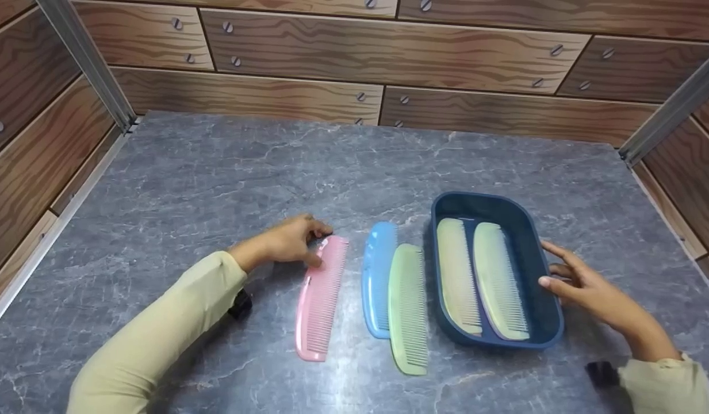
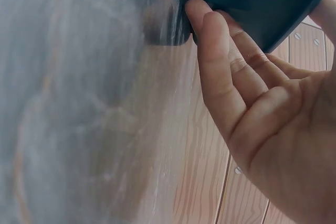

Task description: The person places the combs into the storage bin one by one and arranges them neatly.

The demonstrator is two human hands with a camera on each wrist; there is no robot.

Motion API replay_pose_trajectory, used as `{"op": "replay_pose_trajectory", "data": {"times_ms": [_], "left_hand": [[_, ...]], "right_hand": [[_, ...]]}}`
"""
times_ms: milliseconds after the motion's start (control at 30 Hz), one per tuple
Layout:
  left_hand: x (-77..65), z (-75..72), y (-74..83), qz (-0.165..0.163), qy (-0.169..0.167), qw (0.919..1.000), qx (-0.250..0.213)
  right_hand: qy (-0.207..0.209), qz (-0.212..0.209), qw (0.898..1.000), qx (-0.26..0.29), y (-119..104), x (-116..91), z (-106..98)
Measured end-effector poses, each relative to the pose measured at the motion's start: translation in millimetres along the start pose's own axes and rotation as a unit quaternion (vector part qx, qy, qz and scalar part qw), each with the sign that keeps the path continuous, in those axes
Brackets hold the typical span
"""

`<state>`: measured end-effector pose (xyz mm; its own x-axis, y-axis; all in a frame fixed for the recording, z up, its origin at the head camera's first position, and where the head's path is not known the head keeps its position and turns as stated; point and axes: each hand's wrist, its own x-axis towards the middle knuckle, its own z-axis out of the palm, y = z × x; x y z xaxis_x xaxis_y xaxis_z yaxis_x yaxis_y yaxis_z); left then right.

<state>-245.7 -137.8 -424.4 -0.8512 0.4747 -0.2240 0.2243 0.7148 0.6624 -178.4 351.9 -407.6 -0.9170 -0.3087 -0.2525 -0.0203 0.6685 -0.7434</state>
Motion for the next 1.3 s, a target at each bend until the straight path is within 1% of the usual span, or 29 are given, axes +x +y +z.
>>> {"op": "replay_pose_trajectory", "data": {"times_ms": [67, 233, 400, 600, 733, 833, 967, 1167, 1300], "left_hand": [[-1.7, -0.6, 0.8, 0.002, 0.001, 0.9999, 0.014], [-3.1, -1.7, 0.8, -0.001, -0.004, 1.0, 0.009], [-2.6, -1.3, -0.8, -0.007, -0.006, 0.9999, -0.009], [-1.1, -1.6, -0.7, 0.007, -0.009, 0.9998, -0.018], [0.7, -1.8, 1.3, 0.011, -0.019, 0.9988, -0.043], [1.9, -1.8, 2.5, 0.007, -0.027, 0.9978, -0.06], [3.0, -1.5, 2.1, 0.001, -0.029, 0.9974, -0.066], [2.9, -0.5, 1.5, -0.002, -0.034, 0.9954, -0.089], [3.3, 0.1, 2.5, -0.009, -0.036, 0.995, -0.092]], "right_hand": [[0.001, -0.001, 1.0, 0.006, 0.2, 0.1, 0.4], [0.009, -0.007, 1.0, -0.002, 0.7, 0.0, 1.6], [0.01, -0.012, 1.0, -0.003, 0.4, -0.1, 1.5], [0.007, -0.014, 1.0, -0.011, 1.1, 0.0, 0.6], [0.007, -0.018, 1.0, -0.012, 1.5, 0.3, 1.0], [0.005, -0.016, 1.0, -0.004, 1.7, 0.3, 1.2], [0.003, -0.016, 1.0, 0.003, 2.0, -0.1, 1.1], [0.011, -0.014, 1.0, -0.012, 1.6, -1.0, -0.8], [0.014, -0.012, 1.0, -0.019, 1.2, -1.4, -0.9]]}}
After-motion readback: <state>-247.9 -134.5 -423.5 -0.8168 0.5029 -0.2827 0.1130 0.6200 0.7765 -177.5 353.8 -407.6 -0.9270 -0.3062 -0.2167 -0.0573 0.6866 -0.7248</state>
